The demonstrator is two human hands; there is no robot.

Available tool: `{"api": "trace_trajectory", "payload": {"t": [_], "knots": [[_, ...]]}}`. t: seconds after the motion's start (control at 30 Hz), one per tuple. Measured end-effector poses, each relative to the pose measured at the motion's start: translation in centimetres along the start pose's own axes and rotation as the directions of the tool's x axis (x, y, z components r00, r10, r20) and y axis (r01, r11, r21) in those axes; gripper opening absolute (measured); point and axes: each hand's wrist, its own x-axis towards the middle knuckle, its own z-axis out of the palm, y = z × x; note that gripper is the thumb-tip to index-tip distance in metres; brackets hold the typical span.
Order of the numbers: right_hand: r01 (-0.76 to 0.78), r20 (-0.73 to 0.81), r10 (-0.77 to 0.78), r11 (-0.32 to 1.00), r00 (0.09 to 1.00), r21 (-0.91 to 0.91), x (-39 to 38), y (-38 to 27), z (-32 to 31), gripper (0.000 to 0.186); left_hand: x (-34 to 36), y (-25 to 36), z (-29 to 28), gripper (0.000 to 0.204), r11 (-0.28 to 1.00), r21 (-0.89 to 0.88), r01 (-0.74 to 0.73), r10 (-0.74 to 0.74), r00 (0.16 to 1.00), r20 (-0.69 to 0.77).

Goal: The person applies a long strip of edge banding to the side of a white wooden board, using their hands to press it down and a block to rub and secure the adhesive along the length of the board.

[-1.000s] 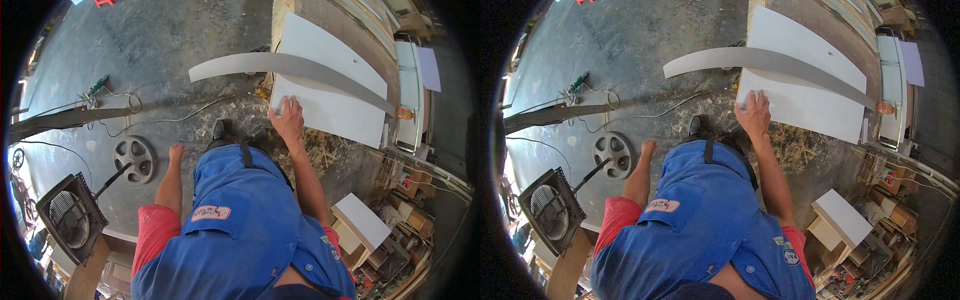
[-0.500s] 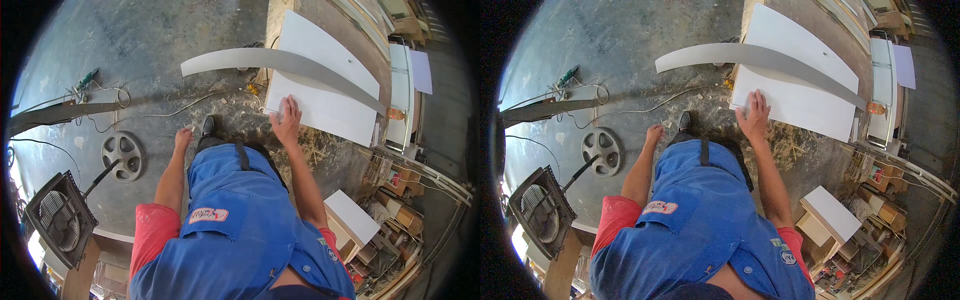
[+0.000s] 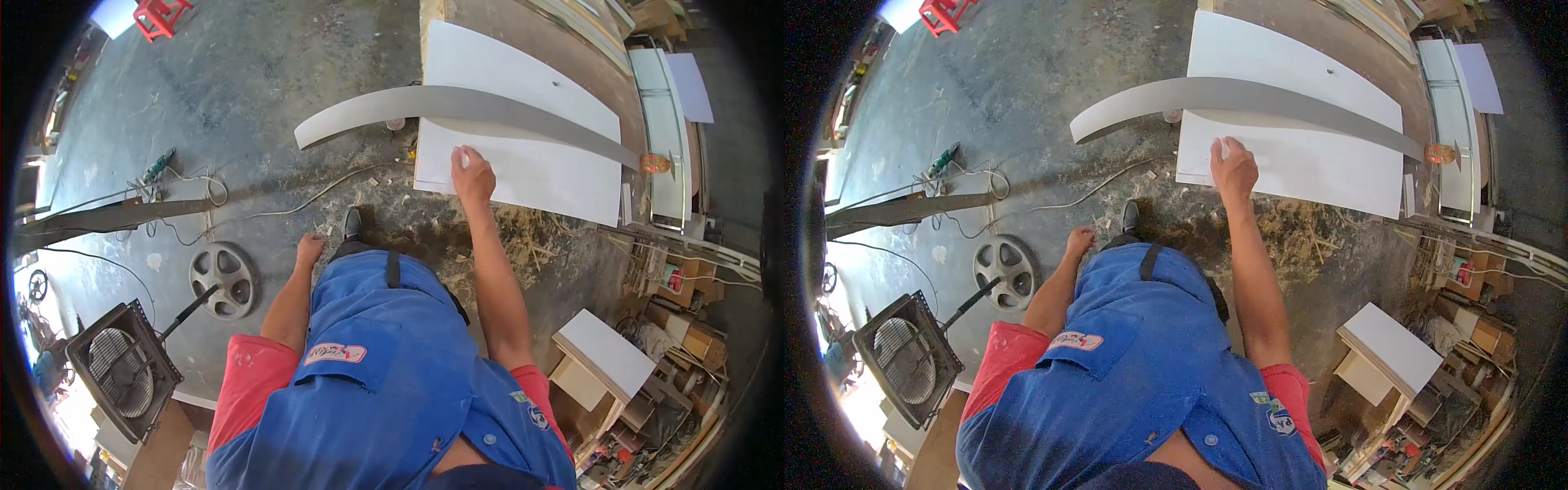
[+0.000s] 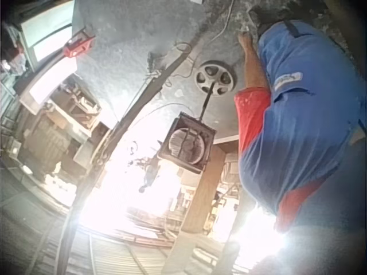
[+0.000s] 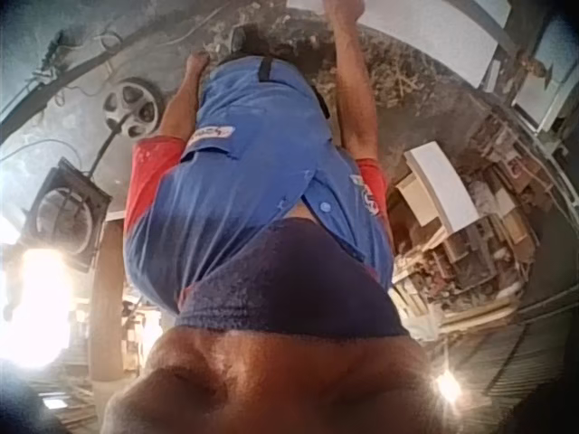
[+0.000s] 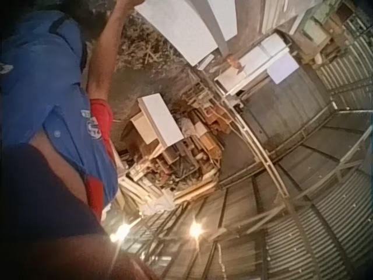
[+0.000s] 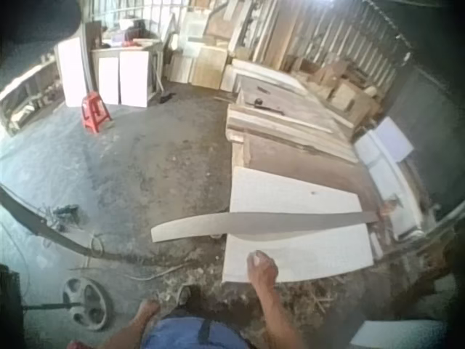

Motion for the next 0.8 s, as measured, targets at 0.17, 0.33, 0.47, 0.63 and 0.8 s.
{"api": "trace_trajectory", "payload": {"t": [0.17,0.33,0.47,0.63,0.8], "knots": [[0.088,0.104,-0.052,0.923,0.993,-0.375,-2.2,-2.5,2.1,0.077,-1.9,0.2,-1.2,0.025,0.998,0.051,0.043,-0.045,0.998,0.053],[0.111,0.197,-0.026,0.893,0.980,-0.437,-2.3,-3.1,3.1,0.092,-2.0,3.2,-2.5,0.029,0.982,-0.133,0.131,-0.118,0.988,0.099],[0.131,0.229,-0.033,0.894,0.973,-0.428,-2.2,-3.7,3.0,0.091,0.2,6.2,-2.1,0.031,0.988,-0.136,-0.068,0.083,0.990,0.110],[0.175,0.244,-0.072,0.883,0.967,-0.436,-2.1,-3.4,3.0,0.091,1.1,15.0,0.0,0.035,0.891,-0.420,-0.173,0.287,0.931,0.226],[0.203,0.274,-0.078,0.862,0.959,-0.464,-1.9,-3.0,2.9,0.091,-2.2,25.7,1.9,0.042,0.735,-0.634,-0.241,0.524,0.796,0.305]]}}
